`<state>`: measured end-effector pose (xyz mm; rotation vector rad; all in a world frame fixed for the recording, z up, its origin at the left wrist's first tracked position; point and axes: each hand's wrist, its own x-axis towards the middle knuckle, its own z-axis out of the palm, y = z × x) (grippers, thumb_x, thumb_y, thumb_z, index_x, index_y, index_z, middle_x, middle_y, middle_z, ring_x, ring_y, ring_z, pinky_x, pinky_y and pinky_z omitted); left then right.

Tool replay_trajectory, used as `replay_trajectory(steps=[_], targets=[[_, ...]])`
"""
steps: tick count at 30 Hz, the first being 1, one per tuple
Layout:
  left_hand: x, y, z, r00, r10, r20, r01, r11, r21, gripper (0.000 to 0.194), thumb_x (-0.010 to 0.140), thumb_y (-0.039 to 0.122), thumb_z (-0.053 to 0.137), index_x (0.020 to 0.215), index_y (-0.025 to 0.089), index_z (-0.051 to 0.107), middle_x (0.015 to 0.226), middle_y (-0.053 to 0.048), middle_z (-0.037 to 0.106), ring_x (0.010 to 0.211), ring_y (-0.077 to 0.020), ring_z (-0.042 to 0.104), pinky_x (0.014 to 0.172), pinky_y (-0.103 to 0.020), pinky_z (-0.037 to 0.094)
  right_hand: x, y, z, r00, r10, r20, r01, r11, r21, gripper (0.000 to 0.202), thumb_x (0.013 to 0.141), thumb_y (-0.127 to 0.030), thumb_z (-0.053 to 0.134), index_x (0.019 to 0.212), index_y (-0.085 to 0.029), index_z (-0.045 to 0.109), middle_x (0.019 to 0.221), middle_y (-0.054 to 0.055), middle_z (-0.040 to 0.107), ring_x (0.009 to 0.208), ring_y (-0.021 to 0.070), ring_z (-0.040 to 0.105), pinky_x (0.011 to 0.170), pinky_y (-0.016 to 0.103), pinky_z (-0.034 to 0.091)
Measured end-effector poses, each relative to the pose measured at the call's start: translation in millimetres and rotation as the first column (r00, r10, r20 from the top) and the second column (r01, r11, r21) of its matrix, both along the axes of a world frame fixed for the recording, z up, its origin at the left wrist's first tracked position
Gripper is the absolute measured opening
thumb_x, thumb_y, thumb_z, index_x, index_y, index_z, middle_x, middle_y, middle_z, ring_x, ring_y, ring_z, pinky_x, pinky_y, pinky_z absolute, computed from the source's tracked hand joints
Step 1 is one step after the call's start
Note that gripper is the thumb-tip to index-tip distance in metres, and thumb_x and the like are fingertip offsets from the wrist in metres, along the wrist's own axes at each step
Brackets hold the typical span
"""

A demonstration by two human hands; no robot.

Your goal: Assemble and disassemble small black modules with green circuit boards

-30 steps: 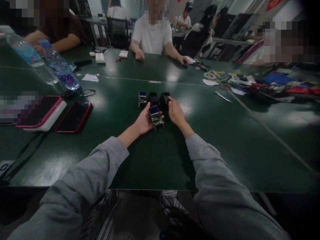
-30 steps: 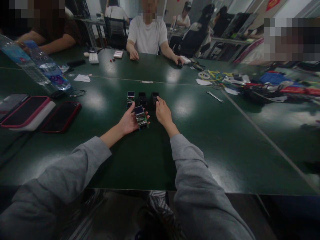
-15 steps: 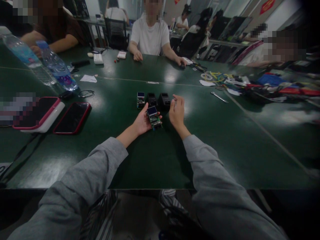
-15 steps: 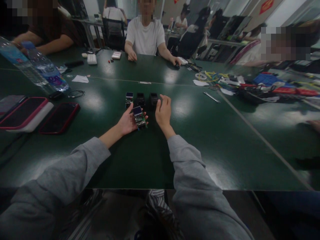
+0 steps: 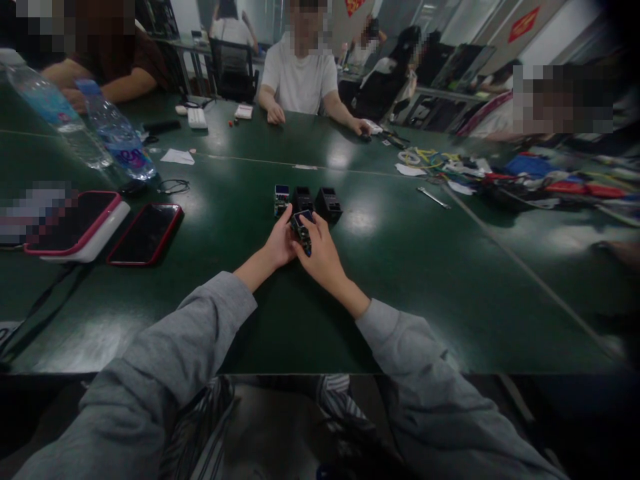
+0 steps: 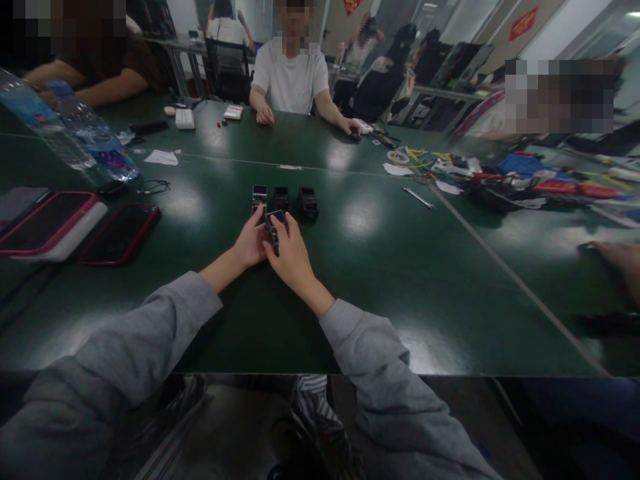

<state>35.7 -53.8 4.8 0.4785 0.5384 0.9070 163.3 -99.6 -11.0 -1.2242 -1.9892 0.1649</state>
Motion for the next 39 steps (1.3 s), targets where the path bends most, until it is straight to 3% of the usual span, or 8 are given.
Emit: replay_trajectory(steps=[4,9,13,16,20,24,29,39], targets=[[1.5,-1.8,6.0,1.000,0.024,-0.008,-0.024,1.000,-0.017,0.051,0.097,0.063,0.050,0.104,0.018,0.073,0.087,-0.008,0.077,0.096,-0.0252,0.073,0.093,-0.040,0.055,5.8,4.5,-3.6,1.000,-0.013,-0.004,0.013,0.999,-0.031,0.059,0.092,-0.017,0.049,0.151,-0.023,0.042,0.155,0.015,0.041,0.148,0.0317,0.040,0.122,0.059,0.039],[1.4,-0.3,5.9,1.000,0.001,0.009,-0.001,1.000,0.015,0.052,0.096,0.065,0.053,0.114,0.019,0.069,0.093,-0.008,0.077,0.096,-0.0240,0.073,0.097,-0.040,0.052,10.1,2.3,11.2,0.993,-0.096,-0.075,0.105,0.988,0.117,0.054,0.097,-0.025,0.046,0.151,-0.027,0.041,0.153,0.013,0.045,0.146,0.0300,0.042,0.121,0.059,0.039],[0.0,1.2,1.4,1.000,-0.019,0.001,0.019,1.000,-0.003,0.054,0.096,0.063,0.055,0.126,0.019,0.062,0.104,-0.010,0.076,0.101,-0.0234,0.073,0.098,-0.039,0.052,36.1,19.9,26.6,0.952,-0.297,-0.072,0.305,0.907,0.289,0.054,0.102,-0.036,0.040,0.154,-0.026,0.036,0.159,0.014,0.038,0.151,0.0326,0.035,0.121,0.064,0.034],[-1.5,0.5,1.8,1.000,-0.025,0.007,0.025,1.000,-0.012,0.051,0.098,0.059,0.053,0.130,0.020,0.059,0.109,-0.011,0.076,0.104,-0.0229,0.073,0.098,-0.038,0.052,72.3,51.0,23.9,0.913,-0.401,-0.079,0.401,0.840,0.365,0.053,0.101,-0.035,0.038,0.153,-0.023,0.037,0.159,0.016,0.036,0.151,0.0320,0.034,0.121,0.063,0.033],[-3.1,-0.4,5.0,1.000,-0.027,0.011,0.027,0.999,-0.034,0.047,0.101,0.055,0.049,0.128,0.018,0.061,0.106,-0.011,0.076,0.101,-0.0225,0.073,0.098,-0.037,0.052,116.7,99.4,0.2,0.838,-0.524,-0.153,0.546,0.795,0.264,0.054,0.094,-0.025,0.043,0.148,-0.020,0.042,0.152,0.017,0.042,0.146,0.0320,0.041,0.118,0.062,0.037],[-2.8,-0.9,6.7,1.000,-0.027,-0.002,0.026,0.999,-0.046,0.045,0.102,0.053,0.049,0.126,0.017,0.062,0.108,-0.011,0.076,0.102,-0.0218,0.073,0.100,-0.037,0.051,132.8,128.5,-16.8,0.774,-0.601,-0.200,0.627,0.771,0.110,0.059,0.086,-0.019,0.049,0.144,-0.013,0.047,0.145,0.021,0.047,0.140,0.0329,0.047,0.117,0.057,0.040],[-1.5,-1.7,6.7,0.999,-0.035,-0.020,0.034,0.999,-0.033,0.040,0.103,0.050,0.050,0.119,0.016,0.064,0.108,-0.009,0.076,0.102,-0.0210,0.073,0.100,-0.036,0.051,128.5,130.7,-19.7,0.837,-0.541,-0.085,0.545,0.837,0.049,0.056,0.088,-0.018,0.051,0.144,-0.013,0.050,0.143,0.021,0.051,0.138,0.0311,0.049,0.117,0.054,0.042],[-0.2,-2.6,4.4,0.996,-0.021,-0.088,0.025,0.999,0.044,0.040,0.099,0.053,0.056,0.117,0.019,0.067,0.111,-0.010,0.075,0.104,-0.0223,0.071,0.098,-0.038,0.053,131.2,128.7,-25.0,0.859,-0.508,0.064,0.509,0.861,-0.007,0.057,0.088,-0.016,0.053,0.144,-0.009,0.053,0.147,0.024,0.051,0.137,0.0319,0.051,0.116,0.052,0.044]])
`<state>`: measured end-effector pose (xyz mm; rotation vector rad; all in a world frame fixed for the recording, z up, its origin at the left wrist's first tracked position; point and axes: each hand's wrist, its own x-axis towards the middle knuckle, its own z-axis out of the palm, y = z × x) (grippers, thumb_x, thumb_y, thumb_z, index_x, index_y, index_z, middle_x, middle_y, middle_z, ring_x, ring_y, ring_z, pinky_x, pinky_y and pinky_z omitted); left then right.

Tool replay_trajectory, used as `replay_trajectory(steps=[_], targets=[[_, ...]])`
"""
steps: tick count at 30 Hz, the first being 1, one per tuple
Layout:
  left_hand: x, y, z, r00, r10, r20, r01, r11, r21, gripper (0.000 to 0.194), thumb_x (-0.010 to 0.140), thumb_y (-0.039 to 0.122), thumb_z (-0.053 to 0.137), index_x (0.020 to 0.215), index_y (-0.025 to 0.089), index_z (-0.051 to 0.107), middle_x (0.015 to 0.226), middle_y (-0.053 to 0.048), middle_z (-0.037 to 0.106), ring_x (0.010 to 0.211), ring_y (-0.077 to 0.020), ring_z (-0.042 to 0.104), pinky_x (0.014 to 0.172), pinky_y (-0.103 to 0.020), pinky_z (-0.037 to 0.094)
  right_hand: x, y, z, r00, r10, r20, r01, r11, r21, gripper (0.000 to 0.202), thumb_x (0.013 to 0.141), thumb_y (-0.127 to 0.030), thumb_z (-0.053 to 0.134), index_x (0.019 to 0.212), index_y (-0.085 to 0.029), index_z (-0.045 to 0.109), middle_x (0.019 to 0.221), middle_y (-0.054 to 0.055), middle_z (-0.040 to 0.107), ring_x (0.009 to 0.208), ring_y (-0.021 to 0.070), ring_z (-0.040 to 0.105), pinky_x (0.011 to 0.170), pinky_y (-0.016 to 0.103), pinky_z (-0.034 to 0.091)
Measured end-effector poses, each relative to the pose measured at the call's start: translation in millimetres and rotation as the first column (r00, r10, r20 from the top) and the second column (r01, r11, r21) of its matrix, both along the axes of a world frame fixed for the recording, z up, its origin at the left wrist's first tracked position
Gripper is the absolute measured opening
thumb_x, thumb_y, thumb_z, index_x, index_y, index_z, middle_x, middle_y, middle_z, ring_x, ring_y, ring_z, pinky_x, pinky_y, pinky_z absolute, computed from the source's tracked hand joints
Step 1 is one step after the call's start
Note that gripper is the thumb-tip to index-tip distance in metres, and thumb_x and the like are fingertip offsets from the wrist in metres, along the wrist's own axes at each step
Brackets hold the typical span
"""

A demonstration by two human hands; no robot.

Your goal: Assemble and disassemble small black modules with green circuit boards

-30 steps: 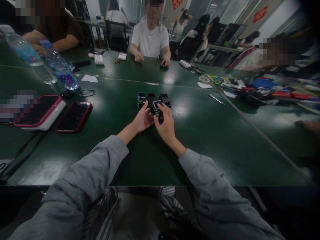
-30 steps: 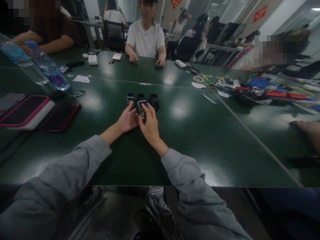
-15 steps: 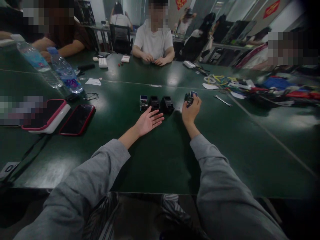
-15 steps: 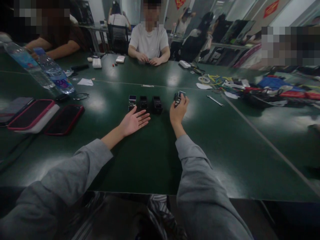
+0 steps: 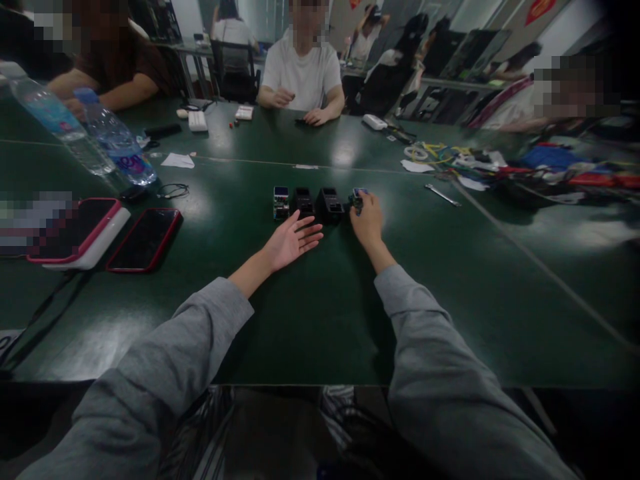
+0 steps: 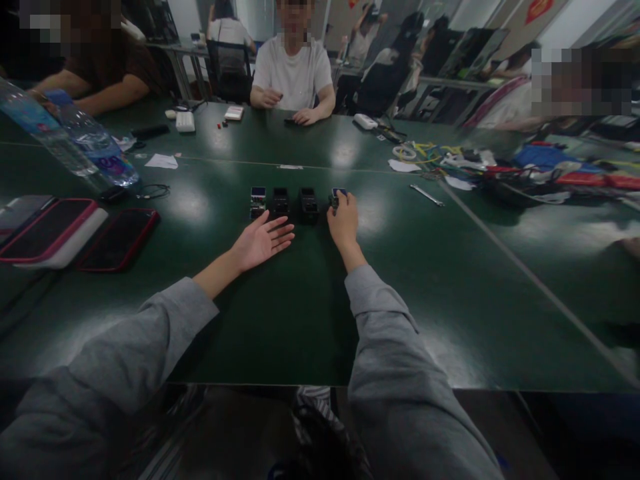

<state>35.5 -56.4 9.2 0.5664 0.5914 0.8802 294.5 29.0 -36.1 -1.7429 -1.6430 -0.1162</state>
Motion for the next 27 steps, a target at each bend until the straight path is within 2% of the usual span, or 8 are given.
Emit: replay_trajectory(steps=[5,7,9,12,17,21,24,27], targets=[[4.2,-4.0,0.6,0.956,0.228,-0.184,-0.180,0.953,0.244,0.027,0.100,0.042,0.057,0.100,0.020,0.072,0.091,-0.005,0.073,0.073,-0.0141,0.065,0.077,-0.030,0.052,1.2,-0.8,1.6,1.000,-0.003,-0.017,0.004,0.999,0.033,0.053,0.092,-0.024,0.055,0.142,-0.008,0.054,0.146,0.025,0.050,0.139,0.0323,0.048,0.118,0.054,0.039],[-1.3,-2.3,0.0,0.863,0.393,-0.316,-0.212,0.852,0.479,0.029,0.099,0.041,0.059,0.083,0.020,0.072,0.075,-0.001,0.067,0.061,-0.0114,0.057,0.065,-0.027,0.046,1.2,-2.2,4.2,0.999,-0.023,-0.049,0.028,0.994,0.103,0.048,0.095,-0.028,0.051,0.139,-0.010,0.055,0.142,0.024,0.052,0.138,0.0322,0.046,0.117,0.057,0.038],[-12.8,3.6,-1.0,0.711,0.584,-0.391,-0.182,0.691,0.700,0.037,0.098,0.040,0.062,0.067,0.021,0.068,0.062,0.001,0.058,0.058,-0.0111,0.052,0.063,-0.026,0.041,0.1,-5.6,8.1,0.996,-0.034,-0.080,0.048,0.982,0.183,0.044,0.096,-0.028,0.045,0.136,-0.012,0.056,0.138,0.021,0.053,0.136,0.0317,0.046,0.116,0.060,0.037],[-35.7,19.8,-3.7,0.510,0.772,-0.380,-0.219,0.544,0.810,0.042,0.099,0.041,0.058,0.062,0.022,0.065,0.058,0.002,0.054,0.056,-0.0118,0.050,0.063,-0.027,0.039,-6.9,-15.1,15.8,0.995,-0.043,-0.095,0.067,0.961,0.268,0.042,0.096,-0.027,0.040,0.133,-0.014,0.055,0.135,0.020,0.052,0.135,0.0316,0.046,0.116,0.061,0.036],[-59.2,41.2,-6.8,0.437,0.774,-0.457,-0.255,0.594,0.763,0.043,0.102,0.047,0.049,0.071,0.023,0.065,0.064,0.000,0.057,0.060,-0.0133,0.053,0.062,-0.026,0.041,-37.1,-36.6,28.0,0.999,0.029,-0.017,-0.024,0.966,0.258,0.044,0.098,-0.031,0.038,0.138,-0.019,0.052,0.144,0.018,0.048,0.141,0.0322,0.042,0.116,0.062,0.034],[-53.3,36.1,-3.4,0.384,0.793,-0.473,-0.077,0.538,0.839,0.032,0.099,0.048,0.053,0.085,0.024,0.067,0.094,-0.007,0.068,0.097,-0.0216,0.061,0.089,-0.034,0.048,-68.7,-49.7,33.3,0.980,0.190,0.063,-0.198,0.962,0.185,0.045,0.101,-0.034,0.037,0.142,-0.021,0.052,0.149,0.016,0.048,0.144,0.0326,0.039,0.119,0.062,0.030],[-44.9,31.7,-0.8,0.395,0.801,-0.450,0.174,0.416,0.893,0.022,0.094,0.045,0.061,0.102,0.026,0.069,0.122,-0.009,0.067,0.126,-0.0290,0.054,0.112,-0.043,0.037,-87.4,-55.9,34.6,0.943,0.291,0.160,-0.311,0.943,0.120,0.046,0.104,-0.035,0.036,0.144,-0.021,0.052,0.154,0.014,0.047,0.147,0.0307,0.038,0.121,0.056,0.031],[-41.3,33.9,-2.7,0.403,0.775,-0.486,0.341,0.366,0.866,0.027,0.091,0.038,0.064,0.116,0.027,0.067,0.139,-0.010,0.062,0.142,-0.0326,0.044,0.122,-0.049,0.025,-97.3,-58.5,33.4,0.880,0.400,0.256,-0.420,0.907,0.029,0.050,0.105,-0.038,0.038,0.152,-0.021,0.045,0.162,0.011,0.040,0.151,0.0278,0.033,0.123,0.051,0.030]])
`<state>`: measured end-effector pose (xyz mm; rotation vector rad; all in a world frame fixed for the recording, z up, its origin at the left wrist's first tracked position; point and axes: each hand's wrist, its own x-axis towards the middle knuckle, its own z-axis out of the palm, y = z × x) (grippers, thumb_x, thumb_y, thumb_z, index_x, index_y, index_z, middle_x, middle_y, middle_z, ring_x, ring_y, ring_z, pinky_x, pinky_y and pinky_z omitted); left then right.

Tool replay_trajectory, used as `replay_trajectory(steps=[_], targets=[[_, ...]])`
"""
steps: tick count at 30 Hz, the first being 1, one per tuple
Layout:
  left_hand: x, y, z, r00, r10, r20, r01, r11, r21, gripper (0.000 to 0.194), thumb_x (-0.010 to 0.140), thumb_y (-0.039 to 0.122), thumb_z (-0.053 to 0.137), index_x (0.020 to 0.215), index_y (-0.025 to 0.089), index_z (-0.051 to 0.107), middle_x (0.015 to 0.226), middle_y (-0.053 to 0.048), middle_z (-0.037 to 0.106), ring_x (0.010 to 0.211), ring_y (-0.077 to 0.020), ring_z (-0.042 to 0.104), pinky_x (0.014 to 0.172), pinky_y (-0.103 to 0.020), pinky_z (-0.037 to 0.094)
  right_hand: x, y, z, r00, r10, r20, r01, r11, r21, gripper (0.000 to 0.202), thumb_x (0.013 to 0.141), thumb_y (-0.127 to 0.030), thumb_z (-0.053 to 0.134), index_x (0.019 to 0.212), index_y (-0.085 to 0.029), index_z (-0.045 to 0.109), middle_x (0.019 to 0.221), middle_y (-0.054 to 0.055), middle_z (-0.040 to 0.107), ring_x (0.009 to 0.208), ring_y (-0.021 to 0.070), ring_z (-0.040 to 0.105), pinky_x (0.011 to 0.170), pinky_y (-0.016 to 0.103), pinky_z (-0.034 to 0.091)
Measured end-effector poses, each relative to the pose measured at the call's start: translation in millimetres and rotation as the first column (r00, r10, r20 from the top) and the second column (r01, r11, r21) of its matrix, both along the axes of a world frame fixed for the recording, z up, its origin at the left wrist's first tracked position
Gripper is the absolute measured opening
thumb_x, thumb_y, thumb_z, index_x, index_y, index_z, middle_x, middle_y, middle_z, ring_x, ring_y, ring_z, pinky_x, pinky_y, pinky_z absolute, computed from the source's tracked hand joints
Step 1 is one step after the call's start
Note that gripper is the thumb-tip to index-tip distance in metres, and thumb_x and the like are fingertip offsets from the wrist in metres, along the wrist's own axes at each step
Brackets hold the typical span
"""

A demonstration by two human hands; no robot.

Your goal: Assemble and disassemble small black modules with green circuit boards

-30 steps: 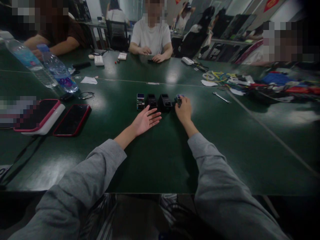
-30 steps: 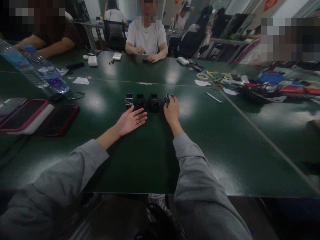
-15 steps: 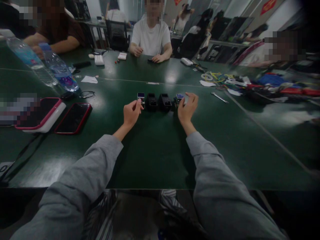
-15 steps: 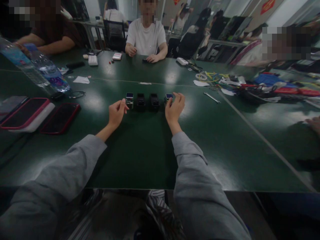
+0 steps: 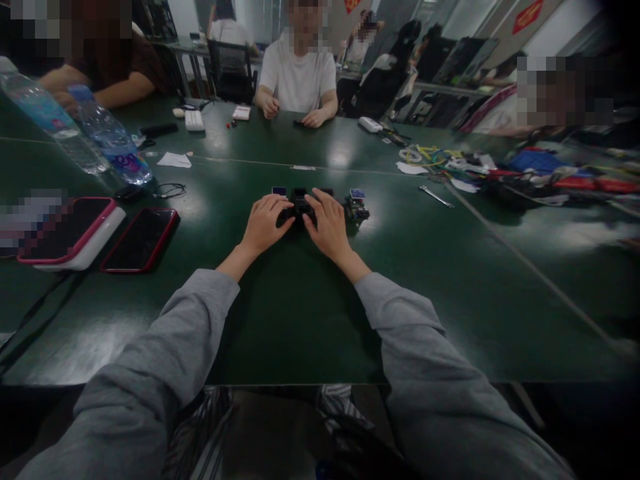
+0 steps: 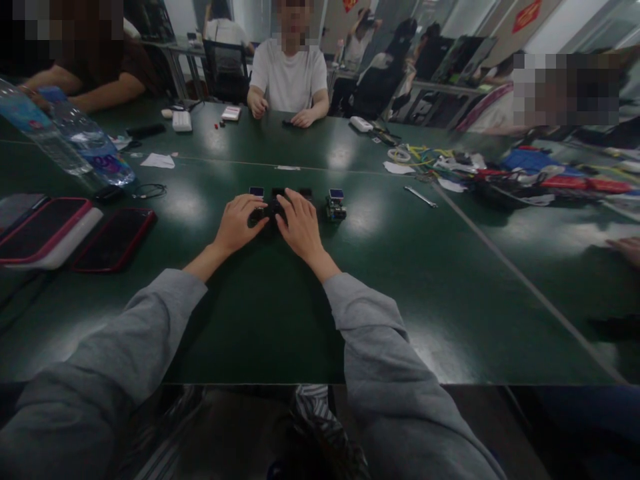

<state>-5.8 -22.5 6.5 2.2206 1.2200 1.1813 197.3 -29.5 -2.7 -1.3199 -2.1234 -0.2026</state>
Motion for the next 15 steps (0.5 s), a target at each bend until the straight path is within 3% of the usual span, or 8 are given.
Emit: replay_trajectory(steps=[6,10,15], targets=[[-2.9,15.4,-18.6,0.985,0.004,-0.171,0.001,0.999,0.032,0.057,0.083,0.030,0.071,0.137,0.023,0.056,0.158,-0.015,0.046,0.155,-0.0356,0.027,0.128,-0.056,0.012,0.7,3.1,-8.1,0.988,0.086,0.127,-0.072,0.991,-0.117,0.057,0.106,-0.045,0.040,0.160,-0.025,0.034,0.171,0.005,0.025,0.157,0.0257,0.023,0.127,0.050,0.023],[-4.4,22.2,-26.9,0.970,-0.010,-0.243,0.023,0.998,0.054,0.053,0.090,0.023,0.061,0.142,0.019,0.051,0.160,-0.016,0.044,0.156,-0.0341,0.027,0.128,-0.057,0.016,2.3,4.6,-11.0,0.986,0.097,0.133,-0.079,0.988,-0.131,0.056,0.107,-0.042,0.038,0.160,-0.025,0.034,0.168,0.003,0.031,0.156,0.0237,0.026,0.129,0.050,0.019],[-4.6,22.6,-25.9,0.962,0.005,-0.272,0.015,0.997,0.071,0.048,0.094,0.018,0.052,0.142,0.019,0.052,0.160,-0.015,0.044,0.156,-0.0311,0.028,0.129,-0.056,0.019,1.7,6.1,-11.6,0.990,0.095,0.105,-0.078,0.984,-0.160,0.054,0.106,-0.038,0.039,0.159,-0.026,0.037,0.166,0.003,0.036,0.155,0.0234,0.030,0.128,0.052,0.020]])
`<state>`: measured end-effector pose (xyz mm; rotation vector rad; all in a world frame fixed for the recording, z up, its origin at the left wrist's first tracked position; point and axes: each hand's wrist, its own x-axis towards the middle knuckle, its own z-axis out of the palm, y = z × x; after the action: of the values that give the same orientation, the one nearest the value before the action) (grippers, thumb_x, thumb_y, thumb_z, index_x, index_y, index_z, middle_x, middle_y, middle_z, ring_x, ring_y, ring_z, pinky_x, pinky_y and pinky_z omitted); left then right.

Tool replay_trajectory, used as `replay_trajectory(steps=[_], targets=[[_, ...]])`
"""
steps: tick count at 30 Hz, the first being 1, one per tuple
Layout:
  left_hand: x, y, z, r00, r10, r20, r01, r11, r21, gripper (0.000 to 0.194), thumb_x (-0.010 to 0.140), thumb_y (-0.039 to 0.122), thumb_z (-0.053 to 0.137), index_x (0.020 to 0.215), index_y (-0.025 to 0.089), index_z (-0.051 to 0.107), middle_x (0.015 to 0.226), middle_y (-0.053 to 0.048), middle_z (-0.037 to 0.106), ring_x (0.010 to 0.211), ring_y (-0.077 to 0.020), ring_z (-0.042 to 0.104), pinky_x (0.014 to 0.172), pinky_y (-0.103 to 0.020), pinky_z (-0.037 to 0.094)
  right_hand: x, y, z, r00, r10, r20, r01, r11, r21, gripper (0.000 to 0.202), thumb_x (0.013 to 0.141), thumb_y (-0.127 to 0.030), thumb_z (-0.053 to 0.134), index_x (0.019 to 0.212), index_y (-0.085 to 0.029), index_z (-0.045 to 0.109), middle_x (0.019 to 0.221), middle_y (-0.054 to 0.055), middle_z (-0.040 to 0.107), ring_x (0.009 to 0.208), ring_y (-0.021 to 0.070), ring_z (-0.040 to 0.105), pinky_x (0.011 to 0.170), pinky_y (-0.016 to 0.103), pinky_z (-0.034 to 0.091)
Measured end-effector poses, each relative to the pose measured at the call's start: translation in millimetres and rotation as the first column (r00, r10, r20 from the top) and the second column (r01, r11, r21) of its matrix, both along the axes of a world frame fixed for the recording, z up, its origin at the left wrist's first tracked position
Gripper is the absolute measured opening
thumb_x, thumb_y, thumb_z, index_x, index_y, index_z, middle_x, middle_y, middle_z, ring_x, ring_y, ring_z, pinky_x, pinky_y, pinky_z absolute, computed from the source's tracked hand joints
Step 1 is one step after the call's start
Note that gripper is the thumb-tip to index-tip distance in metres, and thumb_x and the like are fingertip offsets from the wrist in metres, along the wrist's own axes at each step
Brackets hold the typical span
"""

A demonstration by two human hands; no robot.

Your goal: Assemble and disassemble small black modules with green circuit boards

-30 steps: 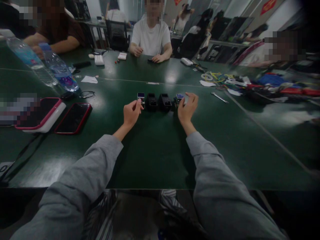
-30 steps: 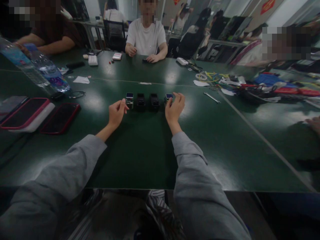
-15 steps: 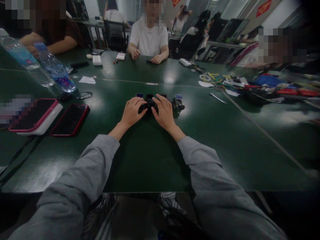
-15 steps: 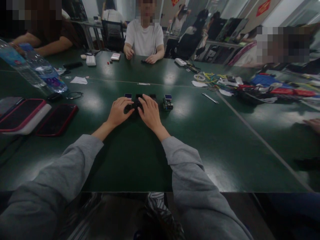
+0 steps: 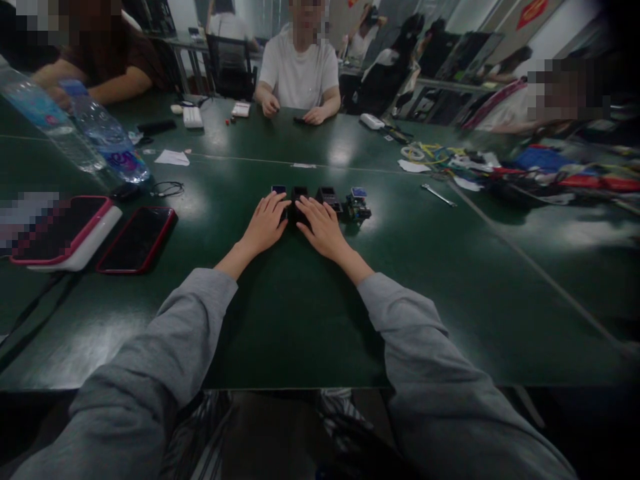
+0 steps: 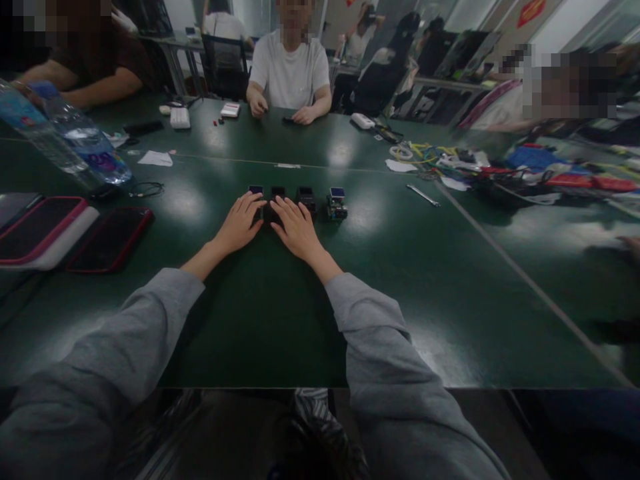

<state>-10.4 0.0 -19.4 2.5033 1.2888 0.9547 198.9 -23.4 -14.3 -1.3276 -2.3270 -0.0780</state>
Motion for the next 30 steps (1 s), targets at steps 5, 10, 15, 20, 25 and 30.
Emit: replay_trajectory(steps=[5,10,15,20,25,30], targets=[[0.2,-1.4,0.9,1.000,0.007,-0.018,-0.007,1.000,0.021,0.048,0.094,0.014,0.048,0.142,0.019,0.052,0.159,-0.014,0.045,0.156,-0.0313,0.029,0.129,-0.057,0.020,0.4,0.7,-0.7,1.000,-0.003,-0.002,0.003,1.000,0.005,0.054,0.106,-0.035,0.040,0.159,-0.026,0.038,0.166,0.003,0.036,0.155,0.0234,0.031,0.128,0.052,0.020],[0.9,-2.6,0.8,1.000,-0.002,0.020,0.002,1.000,0.013,0.044,0.096,0.018,0.050,0.140,0.016,0.054,0.158,-0.017,0.046,0.156,-0.0326,0.029,0.129,-0.056,0.019,0.7,0.4,-0.9,1.000,0.004,0.000,-0.004,1.000,0.021,0.054,0.106,-0.034,0.040,0.158,-0.024,0.038,0.166,0.003,0.037,0.154,0.0232,0.032,0.128,0.051,0.020],[2.0,-5.1,3.7,0.996,-0.011,0.091,0.014,0.999,-0.035,0.039,0.097,0.026,0.055,0.136,0.020,0.056,0.159,-0.015,0.046,0.156,-0.0324,0.027,0.129,-0.056,0.016,0.2,0.1,-0.3,1.000,0.002,-0.006,-0.002,1.000,0.007,0.054,0.106,-0.034,0.040,0.159,-0.025,0.038,0.166,0.003,0.037,0.154,0.0232,0.031,0.128,0.051,0.020],[1.8,-5.5,5.0,0.987,-0.006,0.161,0.018,0.997,-0.073,0.036,0.096,0.024,0.057,0.132,0.020,0.059,0.158,-0.015,0.046,0.156,-0.0332,0.026,0.130,-0.057,0.014,0.6,1.1,-1.7,1.000,0.005,-0.008,-0.005,1.000,0.012,0.054,0.106,-0.035,0.041,0.159,-0.025,0.038,0.166,0.004,0.037,0.155,0.0231,0.030,0.128,0.050,0.020],[1.8,-5.6,4.5,0.997,0.070,0.025,-0.070,0.998,-0.001,0.039,0.098,0.024,0.052,0.136,0.019,0.055,0.158,-0.015,0.047,0.156,-0.0323,0.029,0.129,-0.056,0.020,1.1,2.3,-3.5,1.000,-0.003,0.018,0.003,0.999,0.033,0.053,0.107,-0.035,0.039,0.158,-0.024,0.038,0.166,0.003,0.036,0.154,0.0226,0.031,0.128,0.049,0.020],[2.4,-6.1,3.9,0.982,0.147,-0.116,-0.139,0.987,0.075,0.041,0.100,0.024,0.046,0.140,0.016,0.051,0.159,-0.015,0.046,0.155,-0.0312,0.031,0.129,-0.055,0.025,0.6,1.6,-2.6,0.999,-0.009,0.031,0.008,0.999,0.033,0.053,0.107,-0.035,0.038,0.158,-0.023,0.038,0.166,0.003,0.036,0.154,0.0223,0.031,0.128,0.049,0.020]])
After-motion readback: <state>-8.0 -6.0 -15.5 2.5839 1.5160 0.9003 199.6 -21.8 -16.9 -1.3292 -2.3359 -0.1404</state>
